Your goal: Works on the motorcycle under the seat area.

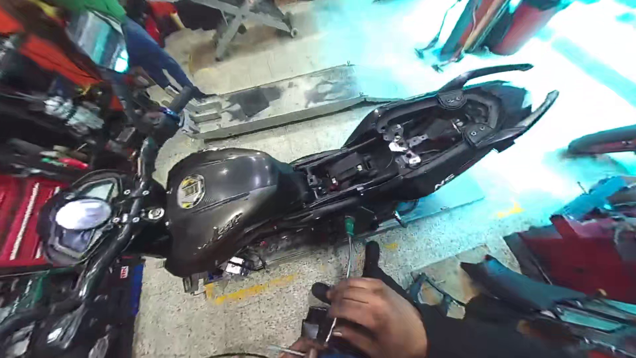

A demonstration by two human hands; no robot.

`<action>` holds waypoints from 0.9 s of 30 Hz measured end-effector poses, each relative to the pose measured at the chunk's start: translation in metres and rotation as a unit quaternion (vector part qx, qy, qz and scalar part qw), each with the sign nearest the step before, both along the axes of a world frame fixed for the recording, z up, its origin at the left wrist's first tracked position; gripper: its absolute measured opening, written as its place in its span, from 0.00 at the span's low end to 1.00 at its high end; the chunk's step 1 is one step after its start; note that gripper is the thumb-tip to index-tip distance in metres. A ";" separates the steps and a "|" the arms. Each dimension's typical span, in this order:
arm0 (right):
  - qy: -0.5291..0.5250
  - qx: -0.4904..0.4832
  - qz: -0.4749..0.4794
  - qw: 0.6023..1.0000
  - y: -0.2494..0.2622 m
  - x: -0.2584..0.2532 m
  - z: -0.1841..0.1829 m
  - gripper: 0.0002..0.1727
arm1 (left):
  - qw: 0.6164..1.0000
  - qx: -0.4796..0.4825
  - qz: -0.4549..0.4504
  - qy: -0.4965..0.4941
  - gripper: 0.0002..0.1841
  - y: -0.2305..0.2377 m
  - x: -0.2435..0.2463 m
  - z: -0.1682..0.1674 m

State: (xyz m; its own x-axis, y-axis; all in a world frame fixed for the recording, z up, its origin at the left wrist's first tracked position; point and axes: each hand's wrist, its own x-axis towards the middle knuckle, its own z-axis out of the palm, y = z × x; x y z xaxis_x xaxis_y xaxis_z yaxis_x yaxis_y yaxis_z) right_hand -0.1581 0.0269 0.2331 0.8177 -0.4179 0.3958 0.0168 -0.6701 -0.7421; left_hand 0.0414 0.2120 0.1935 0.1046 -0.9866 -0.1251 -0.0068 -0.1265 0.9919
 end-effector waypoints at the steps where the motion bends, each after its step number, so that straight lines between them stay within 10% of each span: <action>1: 0.014 0.016 0.031 0.999 -0.019 -0.010 -0.006 0.12 | 1.000 -0.001 -0.022 0.002 0.16 -0.021 -0.005 0.003; 12: 0.119 0.126 0.166 0.971 -0.138 -0.126 0.027 0.25 | 0.919 -0.119 -0.372 0.057 0.15 -0.215 -0.069 0.050; 21: -0.019 0.372 0.225 0.900 -0.211 -0.148 0.100 0.14 | 0.963 -0.230 0.010 0.143 0.16 -0.270 -0.064 0.112; 27: -0.046 0.347 0.288 0.892 -0.185 -0.169 0.110 0.19 | 0.887 -0.158 -0.034 0.431 0.17 -0.300 -0.130 0.089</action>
